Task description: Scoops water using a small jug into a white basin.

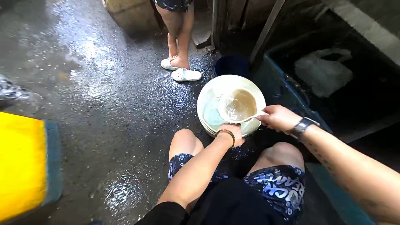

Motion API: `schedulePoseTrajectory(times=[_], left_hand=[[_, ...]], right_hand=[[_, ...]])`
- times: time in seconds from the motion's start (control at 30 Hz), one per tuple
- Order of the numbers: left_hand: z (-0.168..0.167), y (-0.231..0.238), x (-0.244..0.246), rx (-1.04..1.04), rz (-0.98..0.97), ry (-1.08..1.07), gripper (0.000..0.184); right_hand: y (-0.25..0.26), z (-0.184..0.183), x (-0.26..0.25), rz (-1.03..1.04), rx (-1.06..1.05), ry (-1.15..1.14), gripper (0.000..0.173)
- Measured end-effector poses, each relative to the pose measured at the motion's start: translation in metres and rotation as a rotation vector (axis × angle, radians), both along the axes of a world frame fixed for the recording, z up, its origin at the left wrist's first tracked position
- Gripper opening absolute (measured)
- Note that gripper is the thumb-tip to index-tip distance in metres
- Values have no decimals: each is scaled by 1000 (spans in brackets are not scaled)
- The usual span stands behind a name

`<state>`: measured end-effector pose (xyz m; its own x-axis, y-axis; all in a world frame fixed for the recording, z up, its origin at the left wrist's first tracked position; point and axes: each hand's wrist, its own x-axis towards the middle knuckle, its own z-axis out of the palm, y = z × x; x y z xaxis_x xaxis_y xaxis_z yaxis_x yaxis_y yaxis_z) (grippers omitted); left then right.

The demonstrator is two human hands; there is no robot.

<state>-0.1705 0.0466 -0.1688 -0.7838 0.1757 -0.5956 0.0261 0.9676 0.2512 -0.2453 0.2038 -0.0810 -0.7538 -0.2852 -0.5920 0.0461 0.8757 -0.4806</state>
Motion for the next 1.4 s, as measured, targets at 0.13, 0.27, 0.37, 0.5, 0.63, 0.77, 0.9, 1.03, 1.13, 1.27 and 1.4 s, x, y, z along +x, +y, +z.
schedulePoseTrajectory(times=[0.13,0.27,0.37,0.5,0.63,0.77,0.9,1.03,1.13,1.27,1.4], left_hand=[[5,1,-3,-43,-50,-68,68],[2,2,-5,-30,-51,-97,63],[0,1,-5,-24,-12,-84,60],[-7,2,-4,-6,-5,-39,59],[-3,3,-6,-19,-35,-43,66],[-4,6,-8,-61,-78,-80,70],[-6,7,-12,-40,-85,-106,71],[-6,6,-11,-46,-96,-112,71],[-5,6,-11,-52,-99,-107,71],[-4,6,-10,-60,-97,-113,71],[-5,6,-10,-63,-97,-108,71]], right_hand=[[-23,-18,-1,154,216,143,37],[-44,-7,12,244,350,205,34],[-57,5,24,340,434,223,31],[-52,7,43,392,442,307,33],[-24,0,54,553,497,613,26],[22,13,55,498,413,930,21],[80,54,33,212,462,916,27],[133,55,-12,-204,655,750,33],[155,34,-38,-375,767,513,33],[157,-4,-59,-342,849,250,27],[158,-32,-84,-181,748,121,36]])
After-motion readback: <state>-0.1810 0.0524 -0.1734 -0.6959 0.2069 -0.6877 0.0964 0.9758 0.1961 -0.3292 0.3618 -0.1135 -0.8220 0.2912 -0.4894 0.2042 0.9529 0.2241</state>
